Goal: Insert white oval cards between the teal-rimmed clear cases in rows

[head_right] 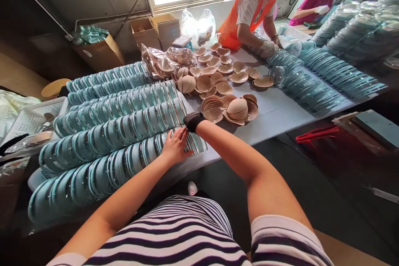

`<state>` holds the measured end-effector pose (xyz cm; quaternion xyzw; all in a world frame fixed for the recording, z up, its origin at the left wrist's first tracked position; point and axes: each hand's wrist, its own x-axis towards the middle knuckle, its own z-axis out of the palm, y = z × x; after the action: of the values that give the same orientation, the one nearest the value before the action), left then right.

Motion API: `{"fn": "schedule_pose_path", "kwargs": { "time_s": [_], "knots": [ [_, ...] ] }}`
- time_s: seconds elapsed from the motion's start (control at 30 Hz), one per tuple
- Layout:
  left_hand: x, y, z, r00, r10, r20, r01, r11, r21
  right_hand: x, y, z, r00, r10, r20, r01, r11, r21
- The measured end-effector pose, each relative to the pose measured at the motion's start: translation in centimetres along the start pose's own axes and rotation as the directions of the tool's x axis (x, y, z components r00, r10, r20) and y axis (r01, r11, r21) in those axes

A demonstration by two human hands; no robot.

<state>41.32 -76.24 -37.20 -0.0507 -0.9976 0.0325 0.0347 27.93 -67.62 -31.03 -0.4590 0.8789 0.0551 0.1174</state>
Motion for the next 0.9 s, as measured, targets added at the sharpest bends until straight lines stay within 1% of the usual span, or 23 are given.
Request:
{"fn": "schedule_pose_path", "kwargs": {
  "time_s": [0.07, 0.13, 0.2, 0.27, 0.33, 0.43, 0.47, 0.53, 0.6, 0.63, 0.67, 0.7, 0.73, 0.77, 0.8, 0.83, 0.87, 0.9],
  "knots": [
    [-0.1, 0.0, -0.1, 1.000, 0.001, -0.005, -0.001, 1.000, -0.005, 0.1, 0.4, -0.4, 0.998, -0.046, 0.047, 0.047, 0.999, -0.011],
    [-0.1, -0.1, -0.1, 1.000, 0.006, -0.008, -0.006, 1.000, 0.000, -0.3, 0.5, -0.5, 0.997, -0.065, 0.033, 0.067, 0.997, -0.040],
    [-0.2, -0.1, -0.1, 1.000, 0.010, -0.016, -0.010, 1.000, 0.004, -1.4, 0.4, -0.1, 0.995, -0.081, -0.056, 0.078, 0.995, -0.056],
    [-0.2, -0.1, -0.1, 1.000, 0.005, -0.029, -0.005, 1.000, -0.003, -3.3, 0.4, 1.6, 0.982, -0.102, -0.161, 0.098, 0.995, -0.037],
    [-0.2, -0.1, -0.1, 0.999, 0.001, -0.042, -0.002, 1.000, -0.018, -5.4, 0.4, 4.6, 0.966, -0.087, -0.242, 0.095, 0.995, 0.020],
    [-0.4, -0.2, 0.1, 0.999, 0.013, -0.048, -0.014, 0.999, -0.035, -8.0, 0.2, 11.3, 0.949, 0.017, -0.314, 0.029, 0.989, 0.144],
    [-0.4, -0.2, 0.2, 0.999, 0.016, -0.050, -0.018, 0.999, -0.039, -8.5, 0.0, 13.8, 0.944, 0.048, -0.327, 0.013, 0.983, 0.181],
    [-0.3, -0.2, 0.3, 0.999, 0.015, -0.052, -0.017, 0.999, -0.045, -8.9, -0.7, 18.5, 0.943, 0.107, -0.315, -0.026, 0.967, 0.252],
    [-0.1, -0.1, 0.3, 0.999, 0.005, -0.051, -0.007, 0.999, -0.052, -8.8, -1.5, 22.3, 0.929, 0.175, -0.326, -0.061, 0.942, 0.330],
    [0.0, 0.0, 0.2, 0.999, 0.000, -0.053, -0.003, 0.998, -0.059, -8.8, -1.9, 23.6, 0.904, 0.222, -0.365, -0.072, 0.922, 0.380],
    [0.0, 0.1, 0.1, 0.998, 0.001, -0.064, -0.005, 0.997, -0.071, -8.8, -2.1, 24.5, 0.862, 0.278, -0.424, -0.073, 0.895, 0.439],
    [-0.1, 0.2, -0.2, 0.996, 0.016, -0.087, -0.024, 0.996, -0.090, -8.9, -2.2, 25.0, 0.796, 0.353, -0.492, -0.069, 0.860, 0.506],
    [-0.4, 0.1, -0.4, 0.992, 0.052, -0.119, -0.066, 0.991, -0.116, -9.0, -2.2, 25.1, 0.708, 0.439, -0.554, -0.053, 0.815, 0.578],
    [-1.1, -0.1, -0.6, 0.982, 0.112, -0.153, -0.135, 0.979, -0.151, -9.3, -2.0, 24.8, 0.609, 0.527, -0.593, -0.026, 0.760, 0.649],
    [-2.0, -0.6, -0.7, 0.966, 0.187, -0.180, -0.221, 0.956, -0.194, -9.5, -1.7, 24.1, 0.506, 0.617, -0.603, 0.001, 0.698, 0.716],
    [-3.5, -1.3, -0.8, 0.948, 0.255, -0.190, -0.297, 0.923, -0.245, -9.7, -1.3, 23.2, 0.432, 0.676, -0.597, 0.044, 0.645, 0.763],
    [-5.4, -2.2, -0.6, 0.939, 0.296, -0.177, -0.338, 0.890, -0.305, -9.9, -0.9, 22.1, 0.383, 0.716, -0.584, 0.083, 0.603, 0.794],
    [-8.0, -3.2, -0.3, 0.946, 0.293, -0.141, -0.325, 0.868, -0.375, -9.9, -0.4, 21.0, 0.363, 0.732, -0.576, 0.118, 0.577, 0.808]
  ]
}}
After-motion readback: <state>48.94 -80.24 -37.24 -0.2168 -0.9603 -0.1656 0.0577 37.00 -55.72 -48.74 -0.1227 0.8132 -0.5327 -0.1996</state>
